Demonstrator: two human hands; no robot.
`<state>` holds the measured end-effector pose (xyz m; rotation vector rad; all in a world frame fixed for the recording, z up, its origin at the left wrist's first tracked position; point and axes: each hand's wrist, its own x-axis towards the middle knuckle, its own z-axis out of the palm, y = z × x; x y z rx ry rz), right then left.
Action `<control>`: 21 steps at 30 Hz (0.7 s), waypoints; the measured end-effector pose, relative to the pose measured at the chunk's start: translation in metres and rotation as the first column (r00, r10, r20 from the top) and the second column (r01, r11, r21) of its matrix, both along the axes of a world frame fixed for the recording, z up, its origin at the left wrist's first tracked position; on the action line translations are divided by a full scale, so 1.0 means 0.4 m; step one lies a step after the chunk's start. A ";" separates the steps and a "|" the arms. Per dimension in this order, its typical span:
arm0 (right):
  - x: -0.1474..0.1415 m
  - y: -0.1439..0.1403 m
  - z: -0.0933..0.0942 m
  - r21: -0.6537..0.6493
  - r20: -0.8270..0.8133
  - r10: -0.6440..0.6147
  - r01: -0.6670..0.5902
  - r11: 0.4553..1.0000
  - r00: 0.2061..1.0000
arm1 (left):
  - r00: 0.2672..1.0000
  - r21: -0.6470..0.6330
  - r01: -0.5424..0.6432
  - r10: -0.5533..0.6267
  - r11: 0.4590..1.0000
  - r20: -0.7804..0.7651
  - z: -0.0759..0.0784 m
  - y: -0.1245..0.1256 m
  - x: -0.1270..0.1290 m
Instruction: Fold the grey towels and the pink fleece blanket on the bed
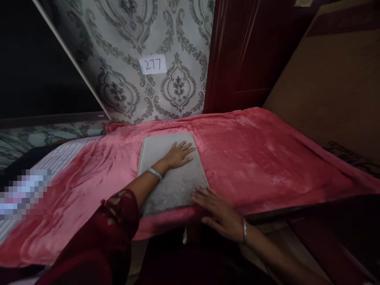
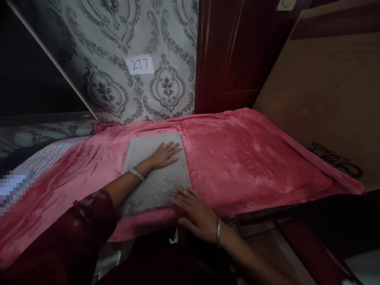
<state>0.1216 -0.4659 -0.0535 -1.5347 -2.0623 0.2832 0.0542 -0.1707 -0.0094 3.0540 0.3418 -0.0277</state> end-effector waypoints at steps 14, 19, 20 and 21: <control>-0.141 0.200 0.025 -0.090 0.331 0.071 -0.044 0.995 0.941 | 0.966 0.001 -0.254 0.254 0.967 0.044 -0.010 -0.032 -0.294; -0.143 0.120 -0.010 -0.073 0.311 0.031 -0.009 0.997 0.950 | 0.963 0.015 -0.242 0.238 0.970 0.123 -0.051 -0.029 -0.297; -0.142 0.102 -0.014 -0.064 0.305 0.015 0.005 0.998 0.952 | 0.963 0.013 -0.238 0.234 0.971 0.133 -0.053 -0.028 -0.297; -0.141 0.085 -0.017 -0.052 0.297 -0.001 0.017 0.999 0.955 | 0.962 0.010 -0.235 0.232 0.972 0.143 -0.053 -0.026 -0.297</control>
